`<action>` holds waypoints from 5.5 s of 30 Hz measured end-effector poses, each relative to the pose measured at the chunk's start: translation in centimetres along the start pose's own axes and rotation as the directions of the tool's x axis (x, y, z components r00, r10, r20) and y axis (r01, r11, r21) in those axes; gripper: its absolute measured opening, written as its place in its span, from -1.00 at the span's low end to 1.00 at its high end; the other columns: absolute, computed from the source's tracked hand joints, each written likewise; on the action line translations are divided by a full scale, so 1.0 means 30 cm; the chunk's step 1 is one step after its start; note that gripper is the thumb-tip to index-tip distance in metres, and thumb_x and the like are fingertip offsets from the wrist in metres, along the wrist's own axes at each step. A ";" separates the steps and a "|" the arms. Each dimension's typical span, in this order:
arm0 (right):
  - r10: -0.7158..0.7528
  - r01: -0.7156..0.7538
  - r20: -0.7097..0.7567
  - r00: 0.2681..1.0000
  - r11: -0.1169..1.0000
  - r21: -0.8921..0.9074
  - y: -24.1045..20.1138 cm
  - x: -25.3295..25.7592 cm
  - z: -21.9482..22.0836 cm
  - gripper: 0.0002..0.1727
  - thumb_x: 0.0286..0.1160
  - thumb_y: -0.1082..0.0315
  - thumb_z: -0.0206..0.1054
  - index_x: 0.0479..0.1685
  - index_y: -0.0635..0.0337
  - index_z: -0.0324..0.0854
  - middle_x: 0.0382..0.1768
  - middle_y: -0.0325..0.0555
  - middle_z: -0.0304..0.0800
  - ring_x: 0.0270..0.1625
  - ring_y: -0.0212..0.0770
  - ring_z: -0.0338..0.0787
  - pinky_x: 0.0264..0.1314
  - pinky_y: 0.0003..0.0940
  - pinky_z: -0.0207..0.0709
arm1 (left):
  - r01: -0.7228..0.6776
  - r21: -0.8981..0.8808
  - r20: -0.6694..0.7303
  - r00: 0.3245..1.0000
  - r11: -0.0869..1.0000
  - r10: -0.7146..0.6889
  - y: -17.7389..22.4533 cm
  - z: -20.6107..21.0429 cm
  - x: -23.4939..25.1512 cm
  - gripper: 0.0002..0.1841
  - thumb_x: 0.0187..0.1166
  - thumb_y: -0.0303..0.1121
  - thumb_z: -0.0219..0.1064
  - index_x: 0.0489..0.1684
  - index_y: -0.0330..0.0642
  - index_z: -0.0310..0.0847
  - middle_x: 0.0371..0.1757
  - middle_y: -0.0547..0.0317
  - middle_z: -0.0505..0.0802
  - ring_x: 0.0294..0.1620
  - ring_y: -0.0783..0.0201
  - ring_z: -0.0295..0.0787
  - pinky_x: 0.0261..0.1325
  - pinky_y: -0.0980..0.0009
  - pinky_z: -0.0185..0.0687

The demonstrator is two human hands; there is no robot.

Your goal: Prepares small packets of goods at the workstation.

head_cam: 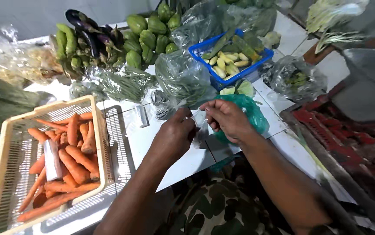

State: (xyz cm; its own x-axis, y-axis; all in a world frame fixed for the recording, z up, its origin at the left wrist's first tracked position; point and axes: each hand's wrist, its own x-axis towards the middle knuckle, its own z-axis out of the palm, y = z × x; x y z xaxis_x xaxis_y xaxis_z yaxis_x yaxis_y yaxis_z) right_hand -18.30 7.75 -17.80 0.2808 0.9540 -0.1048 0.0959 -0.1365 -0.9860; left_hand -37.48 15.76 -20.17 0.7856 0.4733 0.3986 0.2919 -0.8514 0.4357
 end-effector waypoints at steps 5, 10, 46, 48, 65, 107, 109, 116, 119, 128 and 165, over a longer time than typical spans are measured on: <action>-0.429 0.432 0.045 0.902 0.895 -0.114 0.137 0.012 -0.118 0.04 0.32 -0.36 0.43 0.76 0.01 0.21 0.17 -0.21 0.66 0.08 -0.28 0.67 -0.07 -0.36 0.61 | -0.094 -0.172 -0.113 0.991 0.981 0.075 0.060 -0.083 0.089 -0.82 0.68 -0.35 0.32 -0.31 -0.19 0.78 -0.10 0.18 0.81 -0.14 0.38 0.76 -0.02 0.42 0.77; -0.180 0.139 0.253 0.950 0.975 0.171 0.273 0.007 -0.035 0.02 -0.17 0.24 0.79 0.56 0.16 0.41 0.10 -0.26 0.83 0.11 -0.39 0.81 0.21 -0.35 0.74 | -0.145 -0.404 -0.074 0.989 0.903 0.125 0.068 -0.143 0.163 -0.76 0.76 -0.32 0.22 -0.22 -0.25 0.75 -0.08 0.14 0.81 -0.22 0.39 0.76 -0.11 0.44 0.79; -0.561 0.798 0.573 0.597 0.484 -0.358 0.356 -0.144 0.211 -0.77 0.68 0.26 0.32 0.13 -0.10 0.85 -0.11 -0.13 0.84 0.03 -0.19 0.81 0.16 -0.27 0.73 | 0.114 -0.746 0.618 0.486 -0.656 -0.618 0.098 0.319 -0.433 -0.09 0.62 0.51 -0.46 -0.12 -0.11 0.64 -0.49 0.09 0.77 -0.60 0.29 0.65 -0.60 0.40 0.58; -0.586 0.794 0.538 0.606 0.479 -0.374 0.396 -0.181 0.179 -0.77 0.68 0.28 0.32 0.14 -0.06 0.85 -0.10 -0.13 0.86 0.03 -0.20 0.83 0.17 -0.30 0.74 | -0.012 -0.759 0.557 0.508 -0.652 -0.657 0.104 0.342 -0.404 -0.28 0.86 0.18 -0.30 0.16 -0.22 0.69 -0.23 0.00 0.88 -0.39 0.24 0.82 -0.37 0.35 0.75; -0.185 0.216 0.338 0.923 0.975 -0.056 0.385 -0.230 0.084 -0.65 0.75 0.26 0.17 0.23 0.25 0.76 0.33 0.03 0.62 0.13 -0.31 0.71 0.13 -0.44 0.67 | 0.224 -0.967 0.227 0.540 -0.121 -0.811 0.154 0.381 -0.328 -0.86 0.73 -0.47 0.19 -0.18 -0.36 0.62 -0.53 0.13 0.73 -0.62 0.35 0.59 -0.47 0.42 0.62; -0.192 0.079 -0.323 0.927 0.939 -0.334 0.420 -0.142 0.237 -0.68 0.62 0.27 0.37 0.30 0.08 0.67 -0.12 -0.31 0.91 -0.11 -0.44 0.87 0.05 -0.41 0.80 | 0.263 -0.365 0.380 0.918 0.893 -0.115 -0.163 0.232 -0.150 -0.84 0.59 -0.31 0.36 -0.10 -0.19 0.73 -0.13 0.17 0.80 -0.15 0.38 0.77 0.03 0.40 0.76; -0.281 0.167 -0.261 0.924 0.908 -0.385 0.429 -0.141 0.233 -0.56 0.57 0.29 0.40 0.44 0.07 0.62 0.01 -0.29 0.91 0.01 -0.43 0.87 0.18 -0.40 0.79 | 0.327 -0.421 0.423 0.896 0.846 -0.136 -0.185 0.226 -0.143 -0.83 0.59 -0.34 0.34 -0.04 -0.21 0.70 -0.12 0.16 0.81 -0.20 0.38 0.79 -0.03 0.39 0.80; -0.310 0.171 -0.309 0.899 0.899 -0.404 0.453 -0.108 0.245 -0.45 0.56 0.19 0.47 0.54 0.05 0.55 -0.13 -0.37 0.91 -0.06 -0.46 0.86 0.16 -0.40 0.79 | 0.364 -0.641 0.271 0.931 0.676 -0.244 -0.181 0.270 -0.176 -0.85 0.60 -0.53 0.28 0.03 -0.21 0.62 -0.20 0.19 0.85 -0.34 0.30 0.83 -0.24 0.32 0.86; -0.271 0.185 -0.338 0.902 0.947 -0.264 0.452 -0.101 0.249 -0.40 0.51 0.31 0.50 0.57 0.10 0.47 -0.14 -0.33 0.94 -0.08 -0.40 0.90 0.16 -0.36 0.82 | 0.356 -0.753 0.180 0.921 0.554 -0.347 -0.161 0.297 -0.190 -0.82 0.61 -0.53 0.31 0.09 -0.29 0.54 -0.24 0.09 0.83 -0.40 0.20 0.82 -0.34 0.27 0.86; -0.136 0.125 -0.278 0.951 0.991 -0.056 0.451 -0.074 0.238 -0.53 0.50 0.38 0.47 0.33 0.18 0.42 -0.19 -0.20 0.90 -0.17 -0.30 0.89 -0.05 -0.36 0.80 | 0.302 -0.558 -0.017 0.927 0.773 -0.375 -0.133 0.319 -0.189 -0.64 0.49 -0.50 0.36 0.23 -0.30 0.44 -0.34 0.28 0.81 -0.44 0.44 0.75 -0.33 0.47 0.77; -0.454 0.331 -0.131 0.881 0.790 -0.515 0.513 -0.027 0.263 -0.70 0.56 0.16 0.37 0.13 0.10 0.74 -0.04 -0.22 0.87 0.03 -0.38 0.83 0.18 -0.36 0.77 | 0.424 -0.305 0.098 0.905 0.853 -0.415 -0.149 0.193 -0.138 -0.82 0.51 -0.31 0.23 -0.24 -0.24 0.64 -0.24 0.09 0.70 -0.25 0.26 0.67 -0.13 0.34 0.67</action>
State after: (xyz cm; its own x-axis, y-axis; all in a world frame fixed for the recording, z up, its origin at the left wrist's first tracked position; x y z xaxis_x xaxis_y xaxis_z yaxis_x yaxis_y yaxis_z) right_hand -24.59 6.99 -33.91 0.3289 0.8678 0.3726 0.6608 0.0704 -0.7472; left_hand -38.87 16.31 -28.45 0.6428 0.7593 0.1011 0.4153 -0.4563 0.7870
